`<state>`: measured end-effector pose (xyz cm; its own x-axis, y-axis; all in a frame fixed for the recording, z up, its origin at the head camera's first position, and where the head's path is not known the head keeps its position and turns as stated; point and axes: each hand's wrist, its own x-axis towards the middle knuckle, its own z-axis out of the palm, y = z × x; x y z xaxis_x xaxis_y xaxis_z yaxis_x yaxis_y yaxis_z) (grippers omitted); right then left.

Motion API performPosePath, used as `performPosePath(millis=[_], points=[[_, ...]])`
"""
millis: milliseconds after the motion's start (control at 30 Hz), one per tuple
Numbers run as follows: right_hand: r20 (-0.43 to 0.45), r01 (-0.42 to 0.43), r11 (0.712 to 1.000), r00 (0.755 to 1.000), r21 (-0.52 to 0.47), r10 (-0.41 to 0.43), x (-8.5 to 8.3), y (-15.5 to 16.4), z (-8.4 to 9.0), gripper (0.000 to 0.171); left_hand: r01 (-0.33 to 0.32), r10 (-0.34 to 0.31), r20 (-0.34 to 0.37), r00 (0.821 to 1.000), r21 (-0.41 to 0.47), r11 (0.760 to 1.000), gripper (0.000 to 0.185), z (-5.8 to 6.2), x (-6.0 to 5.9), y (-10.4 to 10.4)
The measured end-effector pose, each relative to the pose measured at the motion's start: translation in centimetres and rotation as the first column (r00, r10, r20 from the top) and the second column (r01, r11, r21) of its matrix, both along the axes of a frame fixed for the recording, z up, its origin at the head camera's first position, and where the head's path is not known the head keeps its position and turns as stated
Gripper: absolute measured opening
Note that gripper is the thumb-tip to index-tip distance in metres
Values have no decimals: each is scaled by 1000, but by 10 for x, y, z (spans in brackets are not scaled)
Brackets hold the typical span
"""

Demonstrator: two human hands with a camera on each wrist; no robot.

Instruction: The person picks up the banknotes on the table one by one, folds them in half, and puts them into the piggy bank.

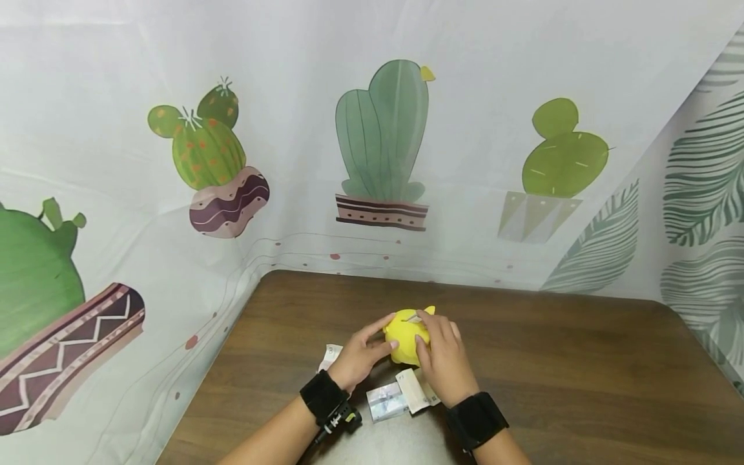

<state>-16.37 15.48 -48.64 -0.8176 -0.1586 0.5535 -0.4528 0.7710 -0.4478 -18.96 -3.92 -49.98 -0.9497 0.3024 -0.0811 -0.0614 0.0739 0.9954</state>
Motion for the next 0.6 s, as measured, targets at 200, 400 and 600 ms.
performPosePath(millis=[200, 400, 600], points=[[-17, 7, 1000, 1000, -2, -7, 0, -1, -2, 46, -3, 3, 0, 1000, -2, 1000, 55, 0, 0, 0], [-11, 10, 1000, 1000, -10, -10, 0, -2, -3, 44, -4, 4, 5, 1000, -4, 1000, 55, 0, 1, 0], [-36, 22, 1000, 999, -11, -22, 0, -3, -6, 45, 1, -1, 16, 1000, 7, 1000, 54, 2, 2, -1]])
